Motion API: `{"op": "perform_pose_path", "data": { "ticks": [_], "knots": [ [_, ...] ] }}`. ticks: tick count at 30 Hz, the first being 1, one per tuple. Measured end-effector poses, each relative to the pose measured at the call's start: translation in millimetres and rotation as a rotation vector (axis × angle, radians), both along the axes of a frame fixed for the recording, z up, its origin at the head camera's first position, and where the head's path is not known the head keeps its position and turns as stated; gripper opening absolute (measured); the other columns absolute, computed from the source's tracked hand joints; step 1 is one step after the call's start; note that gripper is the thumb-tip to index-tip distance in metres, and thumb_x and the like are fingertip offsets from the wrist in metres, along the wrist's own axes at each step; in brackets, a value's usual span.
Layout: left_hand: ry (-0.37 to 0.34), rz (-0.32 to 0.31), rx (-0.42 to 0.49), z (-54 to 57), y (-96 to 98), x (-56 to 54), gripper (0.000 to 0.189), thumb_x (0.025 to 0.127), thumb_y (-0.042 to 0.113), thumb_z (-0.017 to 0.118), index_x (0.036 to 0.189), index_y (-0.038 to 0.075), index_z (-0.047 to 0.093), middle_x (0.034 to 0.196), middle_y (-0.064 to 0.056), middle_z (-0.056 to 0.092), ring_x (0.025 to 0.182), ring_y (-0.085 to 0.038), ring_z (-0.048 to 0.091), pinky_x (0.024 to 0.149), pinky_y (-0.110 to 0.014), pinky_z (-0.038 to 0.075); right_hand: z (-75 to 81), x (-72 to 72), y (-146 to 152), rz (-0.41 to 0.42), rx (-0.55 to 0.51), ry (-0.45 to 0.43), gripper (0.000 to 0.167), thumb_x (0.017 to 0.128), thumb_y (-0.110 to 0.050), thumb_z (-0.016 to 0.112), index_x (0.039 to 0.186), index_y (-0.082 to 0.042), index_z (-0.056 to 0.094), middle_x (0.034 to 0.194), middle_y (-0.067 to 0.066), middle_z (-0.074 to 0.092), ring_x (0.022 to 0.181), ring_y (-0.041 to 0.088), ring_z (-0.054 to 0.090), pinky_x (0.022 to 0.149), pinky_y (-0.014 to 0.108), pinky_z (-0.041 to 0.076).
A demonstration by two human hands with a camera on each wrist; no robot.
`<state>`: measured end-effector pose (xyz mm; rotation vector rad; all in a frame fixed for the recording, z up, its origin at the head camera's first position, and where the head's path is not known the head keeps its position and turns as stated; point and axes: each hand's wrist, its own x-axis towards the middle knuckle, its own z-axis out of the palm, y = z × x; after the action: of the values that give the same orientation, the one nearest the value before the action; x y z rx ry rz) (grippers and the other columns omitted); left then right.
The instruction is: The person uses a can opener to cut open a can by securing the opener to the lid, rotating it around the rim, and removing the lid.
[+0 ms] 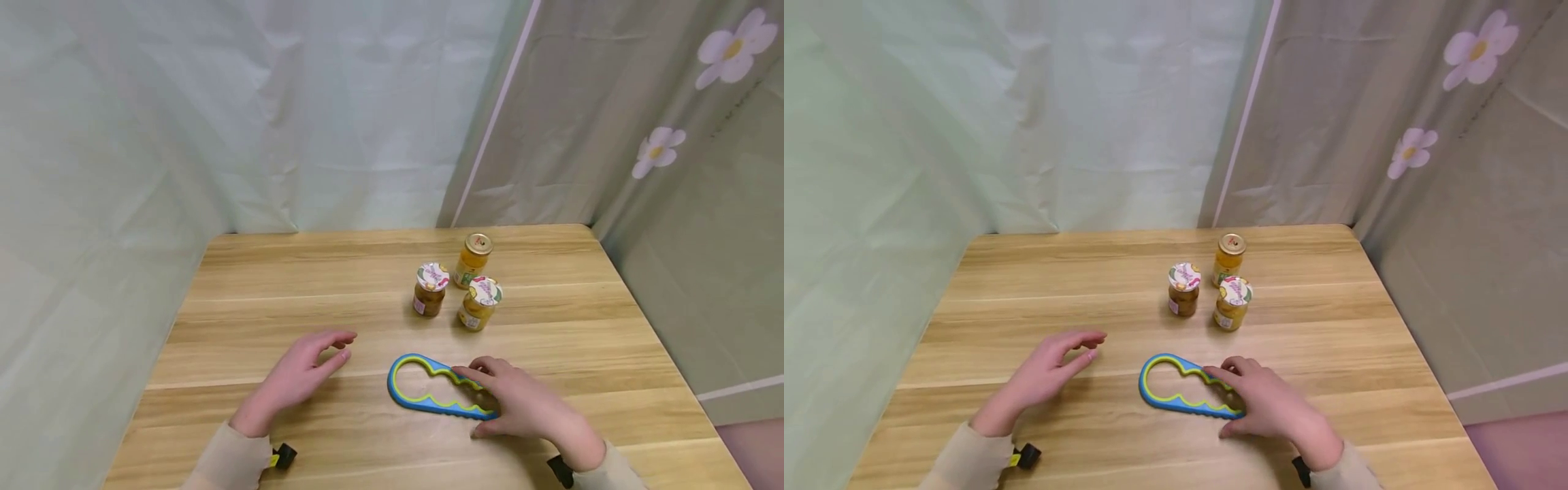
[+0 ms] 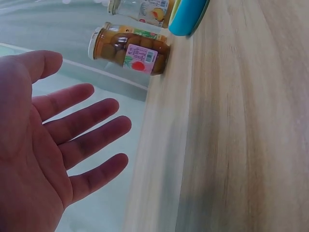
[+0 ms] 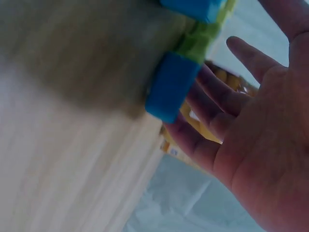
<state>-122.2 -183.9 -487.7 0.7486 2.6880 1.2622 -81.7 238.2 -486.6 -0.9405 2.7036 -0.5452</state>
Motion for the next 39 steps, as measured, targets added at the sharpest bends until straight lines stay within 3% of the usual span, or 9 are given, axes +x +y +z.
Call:
{"op": "perform_pose_path", "data": {
  "ticks": [11,18,25,29,33,36,39],
  "knots": [
    [-0.037,0.022,0.006,2.1,-3.0,0.2,0.037,0.11,0.025,0.064,0.143,0.007,0.067,0.135,-0.006,0.072,0.119,-0.017,0.068,0.105,-0.056,0.053,-8.5,0.9,-9.6,0.0,0.049,0.019,0.118,0.072,-0.044,0.099,0.169,-0.035,0.033,0.126,-0.004,0.055,0.107,0.014,0.052,0.089,0.042,0.052],
    [-0.038,-0.01,0.029,1.3,-1.6,-0.7,0.037,0.11,0.023,0.064,0.142,0.006,0.067,0.133,-0.007,0.072,0.117,-0.016,0.069,0.104,-0.055,0.054,-9.7,-0.3,-7.7,-0.042,0.043,0.017,0.107,0.07,-0.045,0.1,0.161,-0.024,0.048,0.119,-0.002,0.057,0.102,0.015,0.056,0.085,0.041,0.056],
    [-0.056,0.002,0.019,-0.2,-3.2,-0.9,0.04,0.111,0.03,0.062,0.142,0.007,0.067,0.132,-0.007,0.073,0.118,-0.017,0.068,0.104,-0.056,0.053,-7.2,-5.1,-1.7,-0.119,0.147,0.003,0.096,0.063,-0.051,0.102,0.145,-0.019,0.062,0.113,-0.004,0.062,0.099,0.019,0.059,0.082,0.046,0.055],
    [-0.043,0.007,0.022,-0.6,-3.3,-1.1,0.039,0.111,0.028,0.062,0.143,0.006,0.066,0.131,-0.007,0.073,0.119,-0.019,0.069,0.104,-0.057,0.053,-4.2,-8.1,2.4,-0.106,0.164,-0.026,0.089,0.063,-0.045,0.101,0.139,-0.018,0.064,0.115,-0.005,0.065,0.099,0.018,0.063,0.082,0.045,0.056],
    [-0.034,0.008,0.024,-0.1,-3.3,-1.5,0.038,0.111,0.027,0.063,0.142,0.007,0.067,0.131,-0.008,0.074,0.118,-0.02,0.069,0.104,-0.056,0.053,-1.2,-10.3,2.7,-0.098,0.183,-0.032,0.079,0.064,-0.036,0.097,0.134,-0.016,0.065,0.112,-0.006,0.063,0.089,0.012,0.061,0.076,0.04,0.056],
    [-0.04,0.011,0.025,1.1,-3.0,-1.6,0.037,0.11,0.027,0.064,0.142,0.008,0.067,0.13,-0.006,0.074,0.118,-0.018,0.069,0.104,-0.055,0.054,0.4,-11.7,0.3,-0.103,0.214,0.009,0.076,0.063,-0.027,0.093,0.132,-0.013,0.065,0.108,-0.005,0.062,0.085,0.014,0.06,0.073,0.041,0.056],
    [-0.043,0.009,0.02,0.8,-2.4,-1.9,0.037,0.11,0.025,0.065,0.142,0.008,0.067,0.13,-0.005,0.074,0.118,-0.017,0.069,0.103,-0.054,0.054,0.0,-12.7,-4.3,-0.1,0.249,0.109,0.073,0.065,-0.016,0.086,0.134,-0.011,0.064,0.105,-0.003,0.065,0.089,0.019,0.064,0.079,0.045,0.057]
  ]
}}
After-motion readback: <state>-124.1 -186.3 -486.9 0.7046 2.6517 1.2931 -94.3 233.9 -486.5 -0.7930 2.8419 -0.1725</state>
